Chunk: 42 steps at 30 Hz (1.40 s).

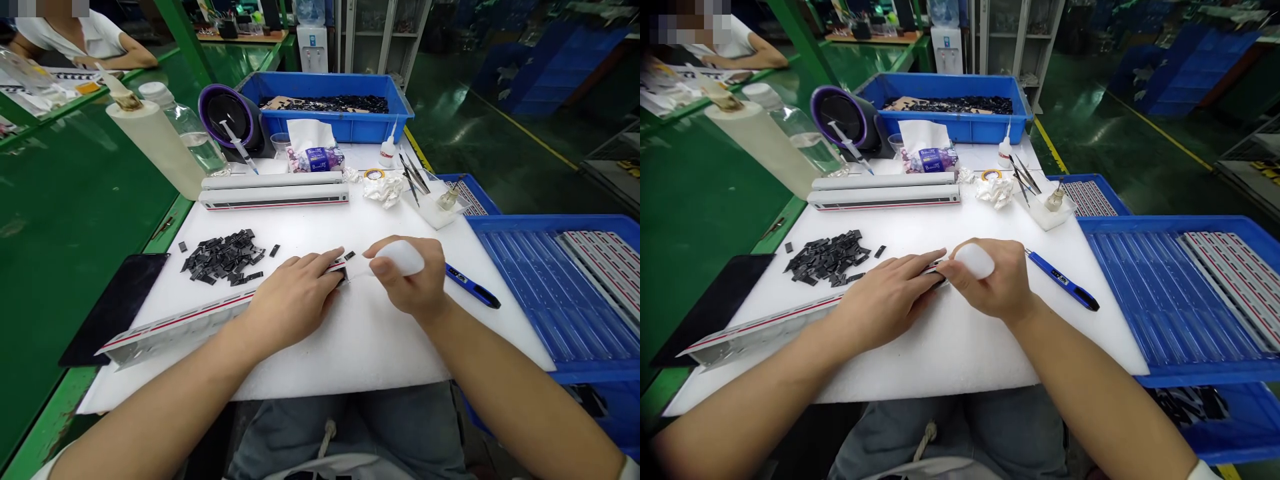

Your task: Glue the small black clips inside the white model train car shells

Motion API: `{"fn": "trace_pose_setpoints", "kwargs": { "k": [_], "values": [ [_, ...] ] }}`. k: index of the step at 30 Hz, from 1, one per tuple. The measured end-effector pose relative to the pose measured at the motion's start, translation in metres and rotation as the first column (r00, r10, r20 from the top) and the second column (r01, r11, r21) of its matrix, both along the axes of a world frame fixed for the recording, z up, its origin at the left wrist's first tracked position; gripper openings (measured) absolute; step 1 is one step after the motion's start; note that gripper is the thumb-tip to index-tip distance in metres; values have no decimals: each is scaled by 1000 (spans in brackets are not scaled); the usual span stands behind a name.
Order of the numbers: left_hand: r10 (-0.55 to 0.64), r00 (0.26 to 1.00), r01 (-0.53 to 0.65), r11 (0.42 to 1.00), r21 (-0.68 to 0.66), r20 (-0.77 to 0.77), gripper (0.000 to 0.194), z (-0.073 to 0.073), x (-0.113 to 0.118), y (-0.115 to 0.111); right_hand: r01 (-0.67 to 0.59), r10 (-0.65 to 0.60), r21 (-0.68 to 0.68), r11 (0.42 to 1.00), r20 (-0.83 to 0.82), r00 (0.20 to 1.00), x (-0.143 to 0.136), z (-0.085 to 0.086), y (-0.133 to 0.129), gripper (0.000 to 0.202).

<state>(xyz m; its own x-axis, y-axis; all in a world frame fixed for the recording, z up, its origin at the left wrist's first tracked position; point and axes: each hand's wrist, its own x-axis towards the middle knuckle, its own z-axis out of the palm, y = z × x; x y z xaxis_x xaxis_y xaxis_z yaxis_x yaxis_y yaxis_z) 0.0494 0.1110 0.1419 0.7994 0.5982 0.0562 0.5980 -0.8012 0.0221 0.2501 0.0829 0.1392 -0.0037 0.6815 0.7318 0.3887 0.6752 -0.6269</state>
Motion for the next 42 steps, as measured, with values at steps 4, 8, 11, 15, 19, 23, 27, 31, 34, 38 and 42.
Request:
{"fn": "trace_pose_setpoints", "kwargs": {
  "k": [4,8,11,15,19,23,27,31,34,38,42],
  "values": [
    [3,1000,-3,1000,-7,20,31,-1,-1,0,46,-52,74,996,91,994,-3,1,1,24],
    [8,1000,-7,1000,-30,27,32,0,-1,0,60,-69,85,995,111,991,-4,0,3,24],
    [19,999,-18,999,-35,37,32,0,0,1,52,-60,73,996,125,990,-4,-1,2,25],
    [18,999,-17,999,-35,37,31,0,0,1,41,-48,58,997,123,991,-5,-1,2,25],
    [17,998,-15,999,-39,57,30,0,0,1,46,-53,57,997,123,991,-5,-1,2,24],
    [37,996,-32,997,-65,76,30,0,0,0,42,-48,53,998,127,991,-6,0,2,25],
    [47,994,-39,996,-85,94,29,0,1,0,64,-68,36,997,152,986,-7,1,2,28],
    [56,993,-45,993,-106,103,29,0,2,0,69,-73,36,997,160,984,-7,1,2,28],
    [60,992,-47,992,-119,110,28,1,2,1,61,-67,46,997,162,984,-7,1,2,27],
    [64,993,-52,992,-118,104,27,2,2,0,57,-64,44,997,173,983,-7,1,2,28],
    [62,994,-53,993,-105,87,28,2,2,0,44,-48,24,999,178,983,-8,0,2,28]
  ]
}}
